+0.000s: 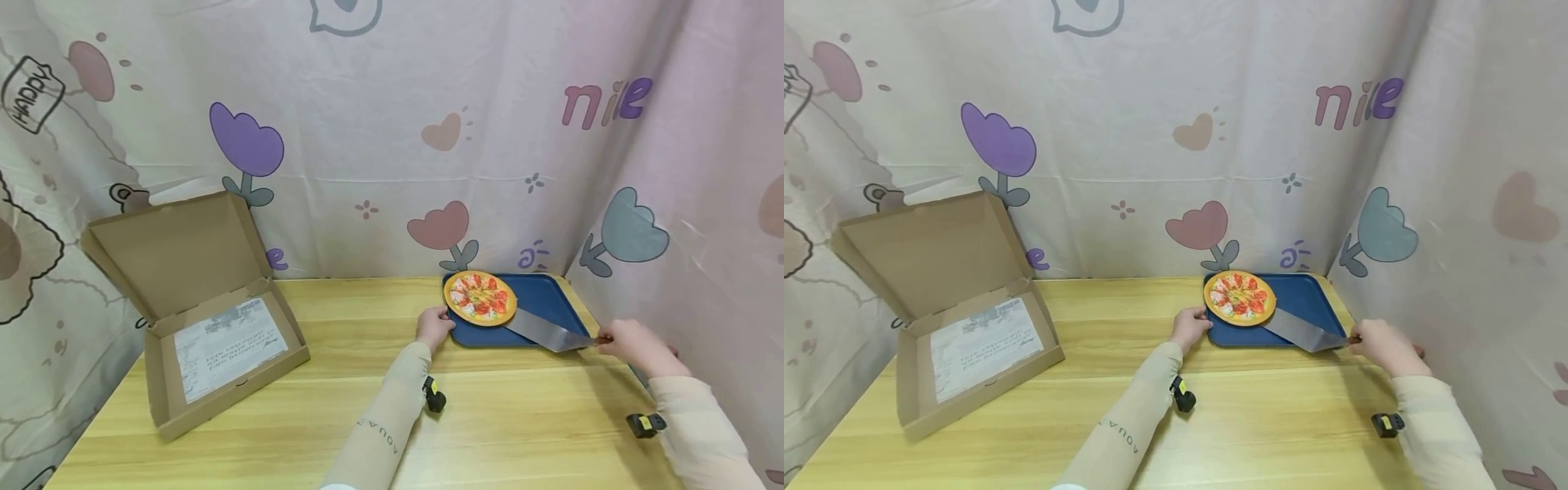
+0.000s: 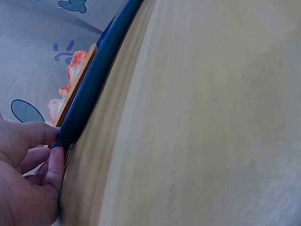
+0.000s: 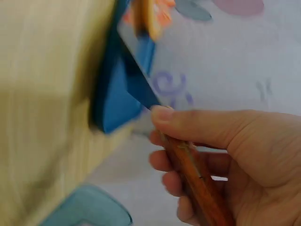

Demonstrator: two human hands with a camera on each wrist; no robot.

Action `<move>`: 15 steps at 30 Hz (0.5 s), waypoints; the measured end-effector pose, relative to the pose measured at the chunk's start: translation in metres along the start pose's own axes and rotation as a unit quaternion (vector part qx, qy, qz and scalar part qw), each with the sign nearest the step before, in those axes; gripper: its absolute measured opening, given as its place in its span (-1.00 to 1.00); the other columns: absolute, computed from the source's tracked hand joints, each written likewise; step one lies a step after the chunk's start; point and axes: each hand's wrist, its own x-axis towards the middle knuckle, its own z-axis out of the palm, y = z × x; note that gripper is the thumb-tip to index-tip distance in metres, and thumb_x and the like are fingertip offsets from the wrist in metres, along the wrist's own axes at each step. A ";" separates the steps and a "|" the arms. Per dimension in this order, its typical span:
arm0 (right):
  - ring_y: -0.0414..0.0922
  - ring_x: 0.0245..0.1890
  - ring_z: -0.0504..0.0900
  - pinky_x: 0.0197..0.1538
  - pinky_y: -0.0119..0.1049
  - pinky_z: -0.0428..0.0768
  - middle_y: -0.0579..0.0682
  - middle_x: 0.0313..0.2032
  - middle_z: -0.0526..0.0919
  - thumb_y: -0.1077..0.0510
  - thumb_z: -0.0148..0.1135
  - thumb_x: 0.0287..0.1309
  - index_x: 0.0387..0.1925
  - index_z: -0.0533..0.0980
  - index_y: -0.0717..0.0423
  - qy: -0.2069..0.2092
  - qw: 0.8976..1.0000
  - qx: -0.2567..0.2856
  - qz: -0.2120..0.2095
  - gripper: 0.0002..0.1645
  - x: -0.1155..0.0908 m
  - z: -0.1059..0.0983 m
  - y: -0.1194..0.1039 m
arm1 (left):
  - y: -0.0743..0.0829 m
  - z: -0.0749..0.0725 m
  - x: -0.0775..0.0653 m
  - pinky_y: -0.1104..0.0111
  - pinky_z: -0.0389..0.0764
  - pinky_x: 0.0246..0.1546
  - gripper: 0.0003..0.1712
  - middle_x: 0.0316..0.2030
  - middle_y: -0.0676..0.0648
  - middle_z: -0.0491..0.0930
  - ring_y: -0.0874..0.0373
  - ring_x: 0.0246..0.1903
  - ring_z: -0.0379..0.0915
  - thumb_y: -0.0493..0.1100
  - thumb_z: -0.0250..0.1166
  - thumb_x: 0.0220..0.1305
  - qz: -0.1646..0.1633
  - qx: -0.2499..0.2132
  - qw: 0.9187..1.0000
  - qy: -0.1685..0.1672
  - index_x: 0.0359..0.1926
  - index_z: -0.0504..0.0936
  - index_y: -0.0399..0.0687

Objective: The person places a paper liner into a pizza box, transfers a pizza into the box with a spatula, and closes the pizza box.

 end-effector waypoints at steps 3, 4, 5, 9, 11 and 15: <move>-0.19 -0.55 0.44 -0.47 -0.25 0.42 -0.10 -0.55 0.60 0.20 0.32 0.13 -0.52 0.61 0.08 0.011 1.000 -0.002 0.007 -0.86 0.013 0.010 -0.017 | -0.001 -0.001 0.002 0.42 0.61 -0.18 -0.54 -0.25 -0.02 0.66 0.25 -0.26 0.49 -0.33 0.35 0.17 0.006 0.005 1.000 0.003 0.13 0.62 -0.16; -0.18 -0.54 0.44 -0.47 -0.24 0.43 -0.09 -0.55 0.60 0.19 0.32 0.14 -0.52 0.61 0.09 0.012 1.000 0.001 0.009 -0.86 0.018 0.014 -0.022 | -0.002 -0.001 0.002 0.44 0.61 -0.20 -0.54 -0.26 -0.02 0.66 0.26 -0.27 0.49 -0.34 0.35 0.17 0.009 0.008 1.000 0.001 0.13 0.63 -0.17; -0.18 -0.54 0.45 -0.46 -0.24 0.45 -0.08 -0.54 0.60 0.20 0.32 0.15 -0.52 0.60 0.10 0.012 1.000 0.004 0.010 -0.85 0.022 0.017 -0.026 | -0.002 0.000 0.002 0.46 0.60 -0.22 -0.54 -0.27 -0.02 0.66 0.27 -0.28 0.49 -0.34 0.35 0.16 0.014 0.011 1.000 -0.001 0.13 0.63 -0.17; -0.15 -0.50 0.49 -0.43 -0.19 0.51 -0.05 -0.52 0.62 0.20 0.32 0.14 -0.49 0.62 0.15 0.012 1.000 0.011 0.010 -0.87 0.036 0.025 -0.037 | -0.003 -0.001 0.001 0.49 0.58 -0.25 -0.54 -0.29 -0.01 0.66 0.29 -0.31 0.47 -0.35 0.35 0.15 0.021 0.019 1.000 -0.002 0.12 0.63 -0.18; -0.15 -0.50 0.49 -0.41 -0.18 0.52 -0.04 -0.51 0.63 0.20 0.32 0.14 -0.48 0.62 0.15 0.013 1.000 0.009 0.011 -0.87 0.039 0.027 -0.037 | -0.003 0.001 -0.001 0.49 0.59 -0.25 -0.54 -0.29 0.00 0.66 0.29 -0.31 0.47 -0.35 0.36 0.14 0.017 0.019 1.000 0.002 0.11 0.64 -0.17; -0.15 -0.50 0.49 -0.40 -0.18 0.53 -0.05 -0.51 0.63 0.21 0.33 0.14 -0.49 0.62 0.15 0.018 1.000 0.008 0.004 -0.87 0.046 0.030 -0.037 | -0.002 0.001 0.000 0.47 0.60 -0.23 -0.55 -0.28 0.00 0.66 0.29 -0.29 0.49 -0.34 0.36 0.14 0.012 0.014 1.000 0.007 0.11 0.65 -0.16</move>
